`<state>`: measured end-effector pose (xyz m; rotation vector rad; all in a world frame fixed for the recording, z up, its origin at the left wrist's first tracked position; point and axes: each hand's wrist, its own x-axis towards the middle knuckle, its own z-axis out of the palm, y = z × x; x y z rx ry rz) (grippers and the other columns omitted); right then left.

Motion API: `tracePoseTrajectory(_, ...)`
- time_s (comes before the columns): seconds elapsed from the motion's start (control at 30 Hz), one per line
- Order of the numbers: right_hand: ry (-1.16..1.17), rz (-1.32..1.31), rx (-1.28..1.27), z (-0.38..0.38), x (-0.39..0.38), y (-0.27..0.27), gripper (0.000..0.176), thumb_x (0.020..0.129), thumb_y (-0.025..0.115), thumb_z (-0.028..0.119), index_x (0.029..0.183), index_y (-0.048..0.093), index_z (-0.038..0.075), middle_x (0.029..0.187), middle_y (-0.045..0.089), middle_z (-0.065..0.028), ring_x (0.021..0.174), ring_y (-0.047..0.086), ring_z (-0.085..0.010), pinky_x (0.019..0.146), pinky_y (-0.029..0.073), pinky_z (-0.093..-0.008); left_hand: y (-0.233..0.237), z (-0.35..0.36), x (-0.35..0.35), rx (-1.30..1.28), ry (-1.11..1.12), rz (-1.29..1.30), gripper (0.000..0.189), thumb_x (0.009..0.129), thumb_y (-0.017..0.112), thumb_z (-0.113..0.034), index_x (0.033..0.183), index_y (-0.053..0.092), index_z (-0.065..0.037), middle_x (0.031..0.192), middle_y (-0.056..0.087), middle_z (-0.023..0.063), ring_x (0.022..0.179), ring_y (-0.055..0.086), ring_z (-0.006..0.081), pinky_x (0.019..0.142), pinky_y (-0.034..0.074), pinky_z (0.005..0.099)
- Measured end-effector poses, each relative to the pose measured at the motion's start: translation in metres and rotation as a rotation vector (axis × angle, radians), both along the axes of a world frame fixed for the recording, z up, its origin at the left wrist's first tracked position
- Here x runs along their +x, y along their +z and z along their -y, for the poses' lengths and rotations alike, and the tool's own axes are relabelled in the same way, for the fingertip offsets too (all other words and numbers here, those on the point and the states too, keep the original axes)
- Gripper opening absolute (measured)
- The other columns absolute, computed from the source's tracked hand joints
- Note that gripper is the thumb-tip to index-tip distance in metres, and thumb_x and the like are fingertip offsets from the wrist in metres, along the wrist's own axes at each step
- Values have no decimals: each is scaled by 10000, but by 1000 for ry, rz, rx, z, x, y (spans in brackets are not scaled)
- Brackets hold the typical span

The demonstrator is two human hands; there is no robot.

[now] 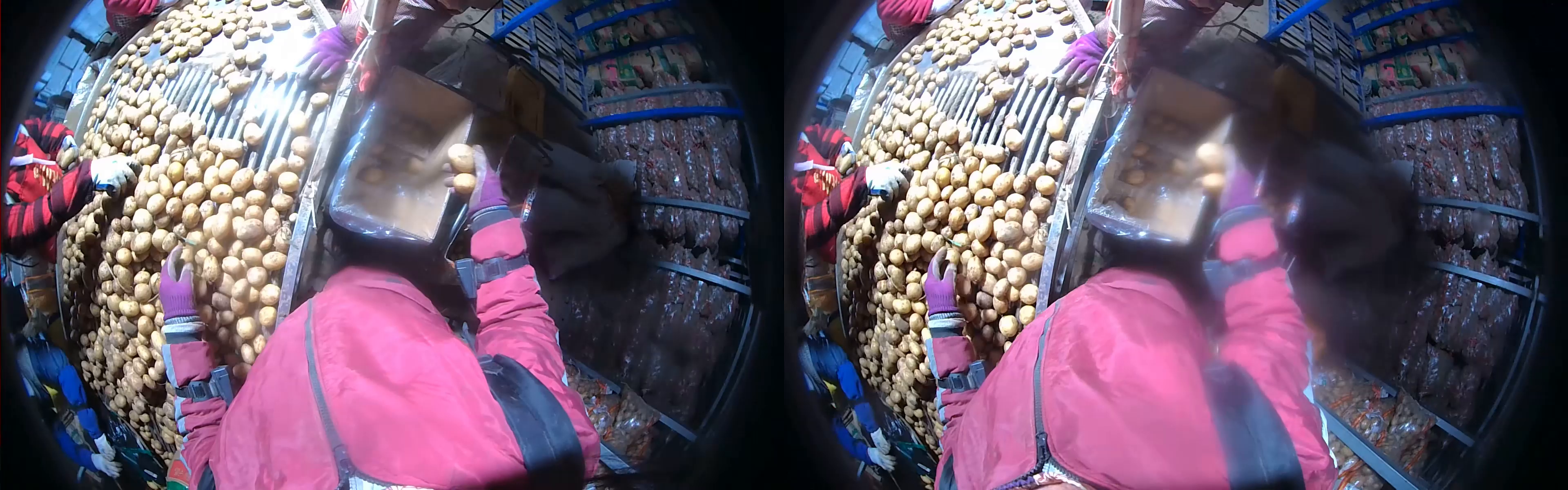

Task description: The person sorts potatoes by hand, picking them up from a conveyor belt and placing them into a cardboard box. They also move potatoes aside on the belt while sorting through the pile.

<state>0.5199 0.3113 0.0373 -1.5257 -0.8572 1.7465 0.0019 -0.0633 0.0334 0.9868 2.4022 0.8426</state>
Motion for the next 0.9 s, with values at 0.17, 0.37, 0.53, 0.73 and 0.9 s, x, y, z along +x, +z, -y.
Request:
tracePoseTrajectory(0.17,69,-84,-98,25,-29,-20,537,1008,443,560,1240,593,99,961,722,-156,617,682,-260,485,534,-323,-46,23,-18,-144,-211,-366,653,798,731,-162,1395,507,-23,1428,501,233,1342,460,388,1129,368,460)
tracePoseTrajectory(0.37,159,43,130,47,-28,-67,459,1011,501,433,1257,584,54,936,720,-152,626,680,-224,505,544,-296,-44,-22,35,-111,-300,-257,504,829,717,-180,1295,603,-24,1264,633,192,1189,595,338,1044,454,415)
tracePoseTrajectory(0.53,11,94,46,30,9,-51,521,997,498,533,1175,642,65,937,718,-140,615,686,-242,448,525,-326,-30,-43,27,17,-227,-70,246,956,552,-120,1111,688,14,1140,678,166,1092,637,296,984,483,378)
tracePoseTrajectory(0.73,-77,443,179,-33,167,-75,539,965,550,516,1240,634,59,1006,713,-139,757,691,-288,657,546,-365,-30,-39,5,30,61,177,203,962,605,-137,1051,698,20,929,713,34,869,629,110,801,503,276)
tracePoseTrajectory(0.9,-121,871,296,-91,269,-94,500,971,562,433,1281,622,46,1056,701,-133,921,680,-284,856,541,-365,-31,-40,10,123,40,309,185,956,619,-113,1082,687,3,1074,699,54,1000,631,122,913,495,266)
